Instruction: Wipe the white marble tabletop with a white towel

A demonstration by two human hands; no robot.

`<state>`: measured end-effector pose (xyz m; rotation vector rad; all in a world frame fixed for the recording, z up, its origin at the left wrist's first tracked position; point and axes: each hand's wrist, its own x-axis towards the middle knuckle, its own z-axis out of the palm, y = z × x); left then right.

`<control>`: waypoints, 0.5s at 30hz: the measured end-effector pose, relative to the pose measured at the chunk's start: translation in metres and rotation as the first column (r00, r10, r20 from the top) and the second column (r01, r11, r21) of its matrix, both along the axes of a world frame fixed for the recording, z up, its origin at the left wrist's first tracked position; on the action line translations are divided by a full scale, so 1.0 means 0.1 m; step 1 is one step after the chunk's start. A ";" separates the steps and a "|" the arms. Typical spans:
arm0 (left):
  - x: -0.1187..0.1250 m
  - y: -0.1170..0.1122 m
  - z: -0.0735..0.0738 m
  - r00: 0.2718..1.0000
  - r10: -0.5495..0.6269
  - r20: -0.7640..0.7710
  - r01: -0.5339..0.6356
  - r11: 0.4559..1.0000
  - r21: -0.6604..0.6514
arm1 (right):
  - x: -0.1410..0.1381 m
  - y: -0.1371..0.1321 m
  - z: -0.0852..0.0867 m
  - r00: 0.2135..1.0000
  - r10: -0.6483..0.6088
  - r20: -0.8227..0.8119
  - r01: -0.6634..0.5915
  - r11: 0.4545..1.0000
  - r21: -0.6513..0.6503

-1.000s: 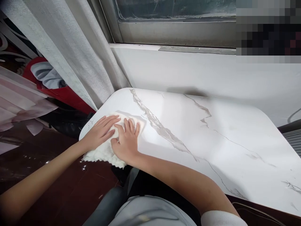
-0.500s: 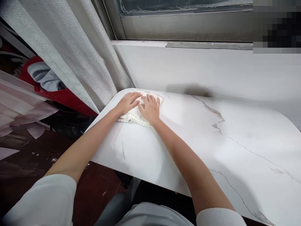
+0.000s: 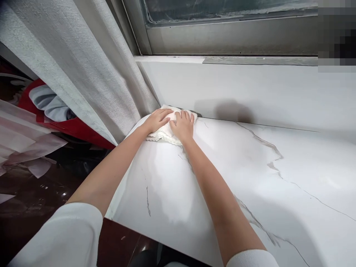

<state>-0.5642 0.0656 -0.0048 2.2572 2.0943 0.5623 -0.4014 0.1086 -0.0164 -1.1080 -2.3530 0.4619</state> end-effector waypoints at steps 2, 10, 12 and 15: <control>-0.09 -0.05 0.00 1.000 0.008 -0.010 -0.008 1.000 -0.010 | -0.09 -0.03 -0.01 1.000 0.013 0.005 -0.013 1.000 0.010; -0.37 -0.43 0.02 0.996 0.070 -0.047 -0.072 0.997 -0.041 | -0.36 -0.33 0.00 0.990 0.108 0.088 -0.115 0.990 0.076; -0.39 -0.54 0.02 0.996 0.067 -0.056 -0.069 0.997 -0.041 | -0.37 -0.44 0.00 0.990 0.117 0.085 -0.125 0.988 0.094; -0.37 -0.73 0.01 0.996 0.055 -0.064 -0.057 0.998 -0.026 | -0.33 -0.65 0.00 0.989 0.129 0.075 -0.137 0.984 0.110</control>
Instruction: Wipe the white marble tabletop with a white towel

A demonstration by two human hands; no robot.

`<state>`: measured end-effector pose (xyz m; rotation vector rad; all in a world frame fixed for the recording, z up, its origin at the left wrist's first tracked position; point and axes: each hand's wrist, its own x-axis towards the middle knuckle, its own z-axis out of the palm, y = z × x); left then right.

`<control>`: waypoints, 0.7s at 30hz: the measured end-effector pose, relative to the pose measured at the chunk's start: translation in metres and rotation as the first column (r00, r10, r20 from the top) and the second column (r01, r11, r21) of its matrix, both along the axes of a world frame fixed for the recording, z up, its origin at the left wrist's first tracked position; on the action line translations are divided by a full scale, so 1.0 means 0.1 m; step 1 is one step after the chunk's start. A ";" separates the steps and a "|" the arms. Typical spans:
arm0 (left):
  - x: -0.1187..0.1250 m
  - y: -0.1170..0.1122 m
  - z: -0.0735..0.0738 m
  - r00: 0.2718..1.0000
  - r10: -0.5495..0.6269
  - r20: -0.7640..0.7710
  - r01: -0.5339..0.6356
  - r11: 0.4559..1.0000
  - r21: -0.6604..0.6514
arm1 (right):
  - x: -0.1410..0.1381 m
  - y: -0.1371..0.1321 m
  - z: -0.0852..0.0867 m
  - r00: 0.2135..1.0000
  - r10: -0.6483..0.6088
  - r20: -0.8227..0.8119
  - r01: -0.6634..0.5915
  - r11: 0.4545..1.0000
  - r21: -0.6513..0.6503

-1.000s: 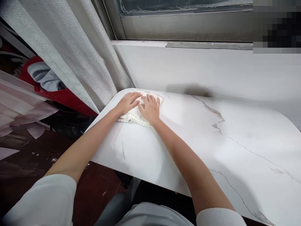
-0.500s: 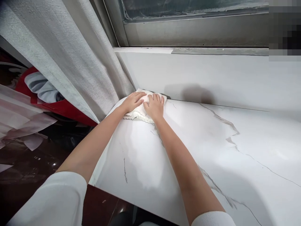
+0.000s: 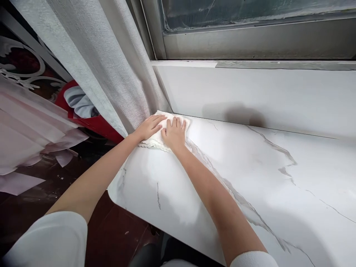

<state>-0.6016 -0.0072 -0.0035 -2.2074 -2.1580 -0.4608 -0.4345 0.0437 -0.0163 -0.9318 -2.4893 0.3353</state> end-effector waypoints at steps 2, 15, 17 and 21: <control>0.04 -0.15 0.00 1.000 0.001 0.000 -0.001 1.000 0.005 | 0.04 -0.16 0.00 1.000 0.000 -0.007 0.000 1.000 0.006; 0.53 -1.45 0.09 0.999 0.048 0.004 -0.048 0.998 -0.039 | 0.57 -1.36 0.06 0.981 0.187 0.059 -0.188 0.982 0.009; 0.60 -1.65 0.10 0.999 0.043 -0.004 -0.043 0.998 -0.040 | 0.67 -1.52 0.10 0.967 0.239 0.091 -0.238 0.971 -0.018; 0.74 -1.97 0.10 0.999 0.052 -0.014 -0.052 0.998 -0.045 | 0.84 -1.76 0.15 0.931 0.345 0.117 -0.339 0.938 -0.066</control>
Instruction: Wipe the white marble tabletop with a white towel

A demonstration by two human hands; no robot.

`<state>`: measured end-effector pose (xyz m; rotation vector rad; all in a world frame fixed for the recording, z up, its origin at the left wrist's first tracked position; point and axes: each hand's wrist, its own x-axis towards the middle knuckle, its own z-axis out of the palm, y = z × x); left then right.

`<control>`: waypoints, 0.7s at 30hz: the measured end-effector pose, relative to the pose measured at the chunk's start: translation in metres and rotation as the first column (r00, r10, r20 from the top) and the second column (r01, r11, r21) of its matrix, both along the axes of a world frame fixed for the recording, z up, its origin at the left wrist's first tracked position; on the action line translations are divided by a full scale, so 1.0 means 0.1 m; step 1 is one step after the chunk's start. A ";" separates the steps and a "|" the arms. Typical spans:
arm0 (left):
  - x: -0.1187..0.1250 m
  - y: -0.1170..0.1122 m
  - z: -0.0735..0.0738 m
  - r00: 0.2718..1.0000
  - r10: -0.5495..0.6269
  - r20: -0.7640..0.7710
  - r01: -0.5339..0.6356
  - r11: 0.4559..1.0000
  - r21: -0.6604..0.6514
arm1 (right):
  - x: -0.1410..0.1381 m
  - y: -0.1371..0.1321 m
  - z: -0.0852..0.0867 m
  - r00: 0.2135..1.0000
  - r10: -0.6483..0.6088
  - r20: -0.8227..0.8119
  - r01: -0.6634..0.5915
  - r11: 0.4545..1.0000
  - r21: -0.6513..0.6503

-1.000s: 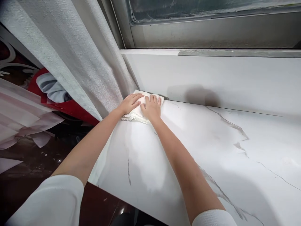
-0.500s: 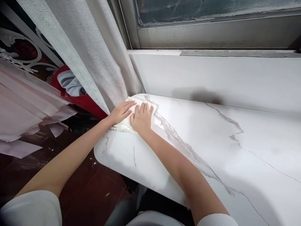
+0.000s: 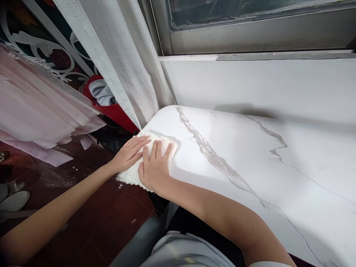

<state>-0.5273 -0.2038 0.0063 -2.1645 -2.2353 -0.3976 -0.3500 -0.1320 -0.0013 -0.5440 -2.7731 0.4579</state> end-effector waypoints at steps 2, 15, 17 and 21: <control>0.05 -0.09 -0.01 1.000 0.016 -0.006 -0.016 1.000 -0.003 | 0.07 -0.05 0.00 0.998 0.056 -0.001 -0.056 0.998 -0.008; -0.08 0.46 0.02 0.999 -0.020 -0.031 0.019 1.000 -0.018 | -0.15 0.48 0.10 0.995 -0.022 0.093 0.045 0.966 -0.256; -0.14 0.68 0.00 0.999 -0.016 -0.034 0.016 1.000 -0.014 | -0.23 0.69 0.06 0.995 -0.086 0.055 0.096 0.972 -0.212; -0.30 1.13 -0.03 1.000 -0.014 -0.027 0.014 1.000 0.015 | -0.42 1.08 -0.05 0.988 -0.149 -0.040 0.145 0.986 -0.086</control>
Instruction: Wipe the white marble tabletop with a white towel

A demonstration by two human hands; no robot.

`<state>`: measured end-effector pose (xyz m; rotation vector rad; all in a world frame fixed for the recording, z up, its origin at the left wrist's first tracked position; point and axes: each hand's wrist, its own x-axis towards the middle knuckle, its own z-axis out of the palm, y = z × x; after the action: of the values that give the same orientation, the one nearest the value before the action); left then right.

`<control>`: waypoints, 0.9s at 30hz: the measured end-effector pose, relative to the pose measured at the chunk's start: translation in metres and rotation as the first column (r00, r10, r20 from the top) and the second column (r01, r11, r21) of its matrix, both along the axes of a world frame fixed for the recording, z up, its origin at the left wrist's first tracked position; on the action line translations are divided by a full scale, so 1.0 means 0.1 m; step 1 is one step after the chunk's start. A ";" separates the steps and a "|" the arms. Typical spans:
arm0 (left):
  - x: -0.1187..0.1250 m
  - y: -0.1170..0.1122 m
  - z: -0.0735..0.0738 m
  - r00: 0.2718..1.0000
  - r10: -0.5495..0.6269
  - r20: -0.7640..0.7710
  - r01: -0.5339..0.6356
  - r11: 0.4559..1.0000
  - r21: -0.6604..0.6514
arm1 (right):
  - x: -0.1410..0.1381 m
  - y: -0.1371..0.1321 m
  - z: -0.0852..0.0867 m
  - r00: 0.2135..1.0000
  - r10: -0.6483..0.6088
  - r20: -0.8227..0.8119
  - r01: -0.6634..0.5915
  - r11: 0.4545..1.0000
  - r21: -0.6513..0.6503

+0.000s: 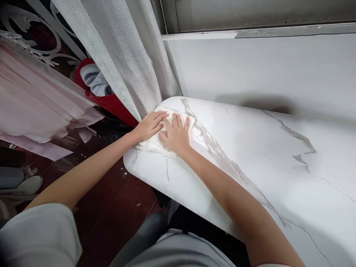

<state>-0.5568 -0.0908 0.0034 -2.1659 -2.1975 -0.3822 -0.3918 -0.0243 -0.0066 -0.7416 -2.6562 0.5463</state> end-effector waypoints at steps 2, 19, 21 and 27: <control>-0.10 0.21 -0.02 1.000 -0.010 0.006 0.010 1.000 0.014 | -0.10 0.17 -0.04 0.999 -0.037 -0.004 0.037 0.999 0.022; -0.16 1.54 -0.09 0.996 -0.089 -0.006 0.089 0.995 0.038 | -0.17 1.14 -0.07 0.952 -0.301 0.049 0.295 0.951 0.096; -0.15 1.53 -0.10 0.996 -0.092 -0.011 0.092 0.995 0.048 | -0.16 1.12 -0.08 0.954 -0.295 0.054 0.288 0.951 0.112; -0.05 1.41 -0.12 0.994 -0.104 -0.018 0.105 0.993 0.049 | -0.05 1.00 -0.11 0.954 -0.301 0.015 0.297 0.947 0.127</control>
<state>-0.5617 0.0505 -0.0081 -2.2560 -2.0498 -0.4174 -0.3966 0.0756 -0.0177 -1.0981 -2.5123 0.2875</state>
